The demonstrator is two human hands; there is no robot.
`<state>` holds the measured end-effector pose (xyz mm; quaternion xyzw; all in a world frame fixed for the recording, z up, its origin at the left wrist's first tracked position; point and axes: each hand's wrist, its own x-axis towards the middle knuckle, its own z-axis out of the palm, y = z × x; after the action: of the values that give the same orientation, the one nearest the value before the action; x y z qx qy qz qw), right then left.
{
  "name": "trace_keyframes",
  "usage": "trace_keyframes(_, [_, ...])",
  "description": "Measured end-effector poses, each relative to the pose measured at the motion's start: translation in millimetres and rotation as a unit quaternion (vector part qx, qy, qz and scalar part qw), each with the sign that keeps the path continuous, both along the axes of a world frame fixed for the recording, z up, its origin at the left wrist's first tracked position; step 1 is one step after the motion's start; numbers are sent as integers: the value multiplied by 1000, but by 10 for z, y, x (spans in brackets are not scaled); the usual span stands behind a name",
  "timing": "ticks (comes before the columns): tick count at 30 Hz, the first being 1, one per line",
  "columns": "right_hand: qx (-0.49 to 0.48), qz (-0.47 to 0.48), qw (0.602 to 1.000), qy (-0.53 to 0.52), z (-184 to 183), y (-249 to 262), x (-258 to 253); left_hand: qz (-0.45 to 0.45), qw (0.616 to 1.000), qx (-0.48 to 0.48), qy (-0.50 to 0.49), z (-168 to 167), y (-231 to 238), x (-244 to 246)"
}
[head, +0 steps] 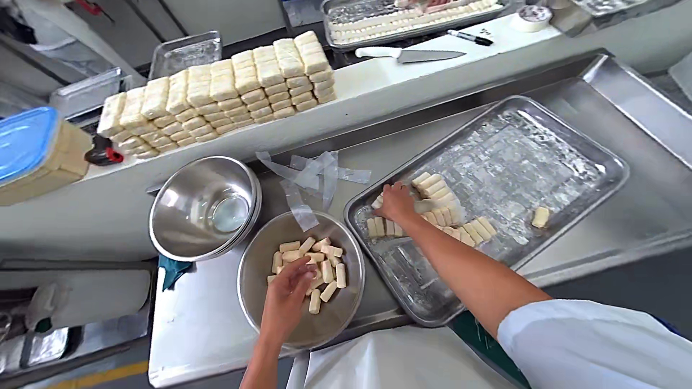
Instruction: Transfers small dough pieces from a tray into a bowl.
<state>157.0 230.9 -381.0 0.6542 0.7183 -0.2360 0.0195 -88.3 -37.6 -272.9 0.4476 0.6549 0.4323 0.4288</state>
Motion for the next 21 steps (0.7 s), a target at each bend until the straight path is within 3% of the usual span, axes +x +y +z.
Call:
trace_keyframes(2, [-10,6,1000,29,1,45,120,64,998,15,-11,-20,-281,-167])
trace_keyframes(4, [-42,-38,987,150,43,120,312,128,991,33,-17,32,-489,-340])
trace_keyframes(7, [-147,-143,892,402,269,47,491,202,977,56,-45,141,-698,-518])
trace_keyframes(9, [-140,-129,855,482,670,-214,371,208,973,64,-76,186,-742,-523])
trace_keyframes(12, [-76,-9,879,472,1273,-889,-148,140,979,56,-136,190,-659,-325])
trace_keyframes(15, [-86,108,899,416,1440,-1540,-727,79,974,19,-212,99,-489,-26])
trace_keyframes(18, [-153,190,885,397,1309,-1864,-1026,172,942,-11,-287,12,-414,97])
trace_keyframes(21, [-210,193,865,412,1183,-1892,-1007,224,926,-22,-303,-35,-490,-69])
